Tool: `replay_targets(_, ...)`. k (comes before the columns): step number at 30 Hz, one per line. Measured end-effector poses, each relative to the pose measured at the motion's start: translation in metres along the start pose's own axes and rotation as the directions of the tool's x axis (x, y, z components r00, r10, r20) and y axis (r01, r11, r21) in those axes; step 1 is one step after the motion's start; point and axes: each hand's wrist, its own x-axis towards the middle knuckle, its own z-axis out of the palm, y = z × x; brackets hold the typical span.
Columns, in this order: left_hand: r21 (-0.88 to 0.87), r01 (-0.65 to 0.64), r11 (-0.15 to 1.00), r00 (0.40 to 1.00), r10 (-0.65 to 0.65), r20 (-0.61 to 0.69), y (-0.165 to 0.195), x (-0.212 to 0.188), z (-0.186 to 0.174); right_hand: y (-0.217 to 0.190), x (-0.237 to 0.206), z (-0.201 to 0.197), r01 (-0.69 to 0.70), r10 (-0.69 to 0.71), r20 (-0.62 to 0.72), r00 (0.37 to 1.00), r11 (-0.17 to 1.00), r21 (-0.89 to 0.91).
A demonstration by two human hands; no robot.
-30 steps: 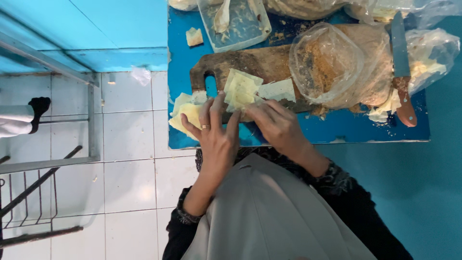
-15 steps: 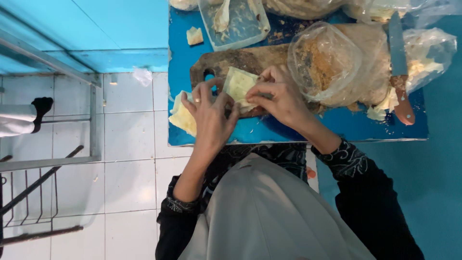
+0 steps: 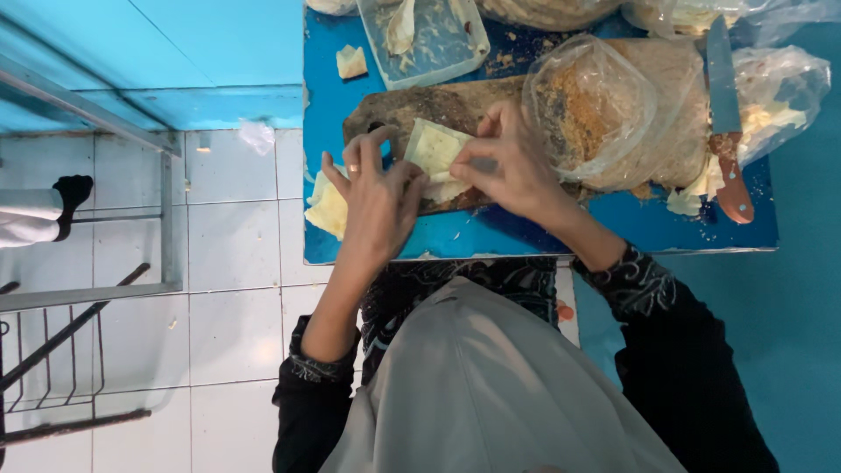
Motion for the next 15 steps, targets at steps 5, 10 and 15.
replay_targets(5,-0.053,0.097,0.994,0.994,-0.099,-0.038,0.003,0.004,0.007,0.009,0.003,0.014,-0.001,0.003,-0.047,0.999,1.0,0.025)
replay_targets(10,-0.044,0.017,0.999,0.992,-0.022,-0.126,-0.002,-0.001,0.01,-0.002,-0.009,0.009,0.035,-0.035,-0.03,0.999,0.999,-0.002)
replay_targets(15,0.073,-0.096,0.993,0.986,0.105,-0.131,-0.008,-0.01,0.011,-0.016,-0.009,0.001,0.017,-0.028,-0.09,0.996,0.993,-0.12)
